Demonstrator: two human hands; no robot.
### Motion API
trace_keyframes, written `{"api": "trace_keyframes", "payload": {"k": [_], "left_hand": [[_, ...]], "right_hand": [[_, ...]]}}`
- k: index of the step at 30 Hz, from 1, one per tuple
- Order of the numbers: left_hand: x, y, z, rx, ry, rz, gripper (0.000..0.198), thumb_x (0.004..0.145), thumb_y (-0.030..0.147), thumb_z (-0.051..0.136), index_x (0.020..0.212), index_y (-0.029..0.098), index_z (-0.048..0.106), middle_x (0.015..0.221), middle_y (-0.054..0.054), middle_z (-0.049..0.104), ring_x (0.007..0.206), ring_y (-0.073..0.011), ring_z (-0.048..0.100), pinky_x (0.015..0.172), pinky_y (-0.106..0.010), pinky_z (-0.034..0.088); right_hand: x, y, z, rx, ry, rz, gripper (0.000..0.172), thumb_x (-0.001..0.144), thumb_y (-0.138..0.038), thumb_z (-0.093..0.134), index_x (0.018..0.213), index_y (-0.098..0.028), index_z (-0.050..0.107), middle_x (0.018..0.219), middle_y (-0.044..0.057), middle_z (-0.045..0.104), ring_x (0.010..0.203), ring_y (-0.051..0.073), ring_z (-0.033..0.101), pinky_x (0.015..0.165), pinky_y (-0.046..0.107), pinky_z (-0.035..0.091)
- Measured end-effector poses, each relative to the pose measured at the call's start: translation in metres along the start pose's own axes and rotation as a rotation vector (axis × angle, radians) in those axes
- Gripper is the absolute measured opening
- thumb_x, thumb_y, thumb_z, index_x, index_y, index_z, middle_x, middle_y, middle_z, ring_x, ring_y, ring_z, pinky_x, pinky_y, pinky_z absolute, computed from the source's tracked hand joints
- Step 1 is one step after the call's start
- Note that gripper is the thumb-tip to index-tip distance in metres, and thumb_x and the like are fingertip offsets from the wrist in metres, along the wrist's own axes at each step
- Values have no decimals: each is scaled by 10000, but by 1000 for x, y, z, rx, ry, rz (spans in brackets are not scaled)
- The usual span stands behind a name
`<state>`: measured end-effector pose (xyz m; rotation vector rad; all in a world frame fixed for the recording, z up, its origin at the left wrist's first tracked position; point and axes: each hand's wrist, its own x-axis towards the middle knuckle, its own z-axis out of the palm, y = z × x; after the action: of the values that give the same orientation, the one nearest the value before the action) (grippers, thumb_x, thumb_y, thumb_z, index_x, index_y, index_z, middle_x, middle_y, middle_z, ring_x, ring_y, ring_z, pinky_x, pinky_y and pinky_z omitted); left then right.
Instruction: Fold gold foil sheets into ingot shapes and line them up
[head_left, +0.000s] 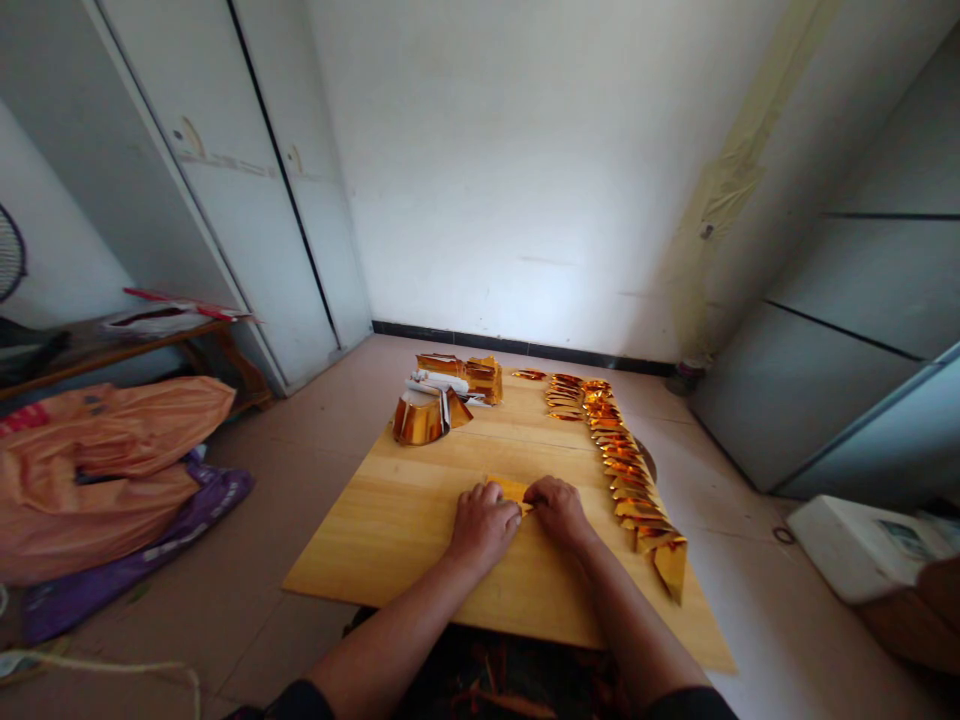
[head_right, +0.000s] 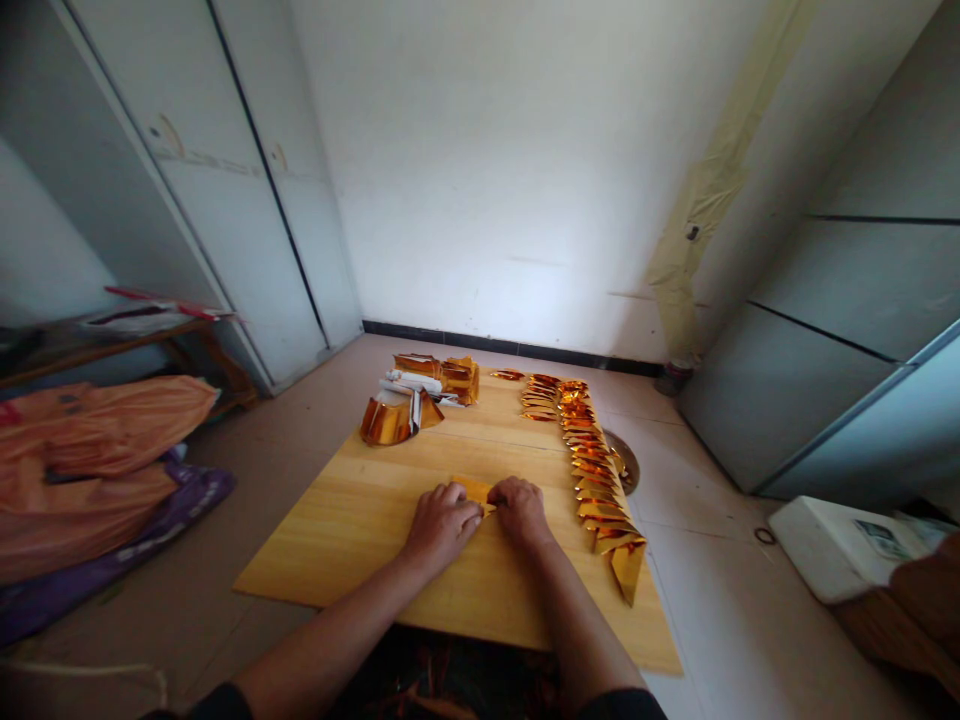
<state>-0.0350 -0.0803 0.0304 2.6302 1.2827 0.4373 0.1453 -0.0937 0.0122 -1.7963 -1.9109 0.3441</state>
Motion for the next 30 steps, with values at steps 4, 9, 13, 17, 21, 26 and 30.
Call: {"api": "trace_keyframes", "payload": {"k": [4,9,13,17,21,26,30], "left_hand": [[4,6,5,-40,44,-113,109,830,354,585,825,304,682,946,-19,555,956,-200,479,821,-367,328],[4,8,8,-81,68,-174,53,786,324,641,823,310,676,949,-4,562,954,-195,486,817,-365,314],[4,7,9,-103,62,-191,79,765,323,664,843,315,675,964,2,554,961,-191,489,832,-363,314],[4,5,6,-98,36,-176,94,799,314,623,873,327,680,984,-5,557,974,-195,486,838,-369,312],[6,-1,-2,-41,15,-115,175,854,264,541,917,337,686,1027,-24,571,1011,-210,463,863,-394,296],[10,-12,-8,53,46,-51,237,881,222,475,938,305,690,1084,-51,570,1036,-229,446,857,-406,302],[12,-17,-5,69,84,-31,205,878,245,492,871,255,697,1011,-65,588,994,-231,468,825,-393,331]], "right_hand": [[1,-2,-3,12,-17,2,314,672,-23,447,769,-216,675,832,6,690,834,147,610,790,246,404],[-1,-8,-4,12,-4,29,220,682,-90,512,769,-211,673,810,7,680,802,154,597,759,252,397],[-2,-11,-3,-3,4,54,123,685,-169,597,773,-209,673,793,5,665,784,159,586,742,256,391],[-3,-8,-5,-5,13,4,221,733,-71,517,803,-204,678,851,16,655,818,137,583,768,238,392],[-10,-12,-11,-111,24,-65,241,835,-112,482,875,-217,694,934,43,643,880,154,555,776,254,383],[-21,-30,-10,-237,-49,-119,200,869,-179,516,906,-252,699,899,45,635,910,184,520,789,295,363],[-26,-42,-1,-197,-49,-178,191,864,-193,538,929,-269,701,964,43,632,929,185,510,791,301,364]]}}
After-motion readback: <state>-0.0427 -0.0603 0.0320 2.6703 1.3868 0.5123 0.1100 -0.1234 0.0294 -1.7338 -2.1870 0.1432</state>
